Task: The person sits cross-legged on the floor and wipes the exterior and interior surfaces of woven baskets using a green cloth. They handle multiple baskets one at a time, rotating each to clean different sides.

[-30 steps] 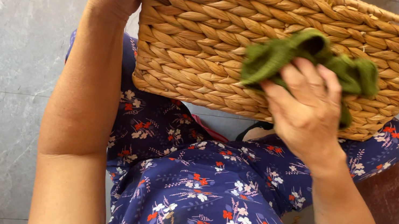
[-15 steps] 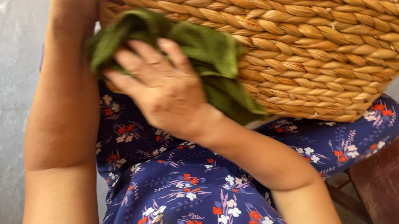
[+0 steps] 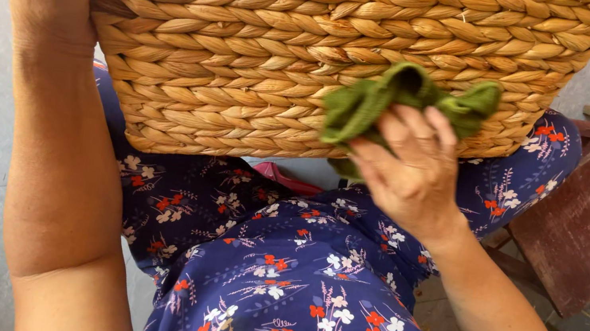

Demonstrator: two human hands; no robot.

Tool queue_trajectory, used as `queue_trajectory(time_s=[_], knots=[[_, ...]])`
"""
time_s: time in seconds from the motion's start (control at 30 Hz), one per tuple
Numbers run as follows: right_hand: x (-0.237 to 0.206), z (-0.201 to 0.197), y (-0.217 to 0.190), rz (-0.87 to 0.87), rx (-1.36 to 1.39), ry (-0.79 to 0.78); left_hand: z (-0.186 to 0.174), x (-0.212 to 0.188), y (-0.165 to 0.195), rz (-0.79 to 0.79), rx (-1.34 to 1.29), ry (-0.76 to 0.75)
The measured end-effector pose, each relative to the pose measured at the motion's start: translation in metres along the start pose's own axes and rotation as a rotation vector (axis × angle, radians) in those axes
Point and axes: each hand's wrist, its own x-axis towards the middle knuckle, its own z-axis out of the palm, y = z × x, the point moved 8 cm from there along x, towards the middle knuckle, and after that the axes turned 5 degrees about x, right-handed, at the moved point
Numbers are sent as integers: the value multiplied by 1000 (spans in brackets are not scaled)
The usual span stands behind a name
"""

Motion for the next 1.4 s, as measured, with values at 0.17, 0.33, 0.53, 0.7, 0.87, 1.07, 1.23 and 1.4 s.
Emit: queue_trajectory(time_s=[0.17, 0.33, 0.53, 0.7, 0.87, 1.07, 1.23, 1.4], knots=[[-9, 11, 3, 78, 26, 99, -24, 0, -16, 19, 53, 70], [36, 43, -60, -105, 107, 91, -20, 12, -7, 64, 56, 1], [66, 63, -96, -250, 281, 80, -8, 5, -2, -33, -26, 1], [42, 43, -60, -201, 183, 110, -9, 1, -6, -79, -103, -50], [-9, 12, 8, 46, 43, 88, -14, 0, -10, -93, -73, -48], [-44, -35, 74, 355, -74, 291, -11, -5, -4, -89, -39, -41], [-37, -25, 72, 444, -47, 428, -9, -5, -1, -74, 22, -45], [0, 11, 41, 268, 93, 311, -14, 5, -8, -89, -67, -34]])
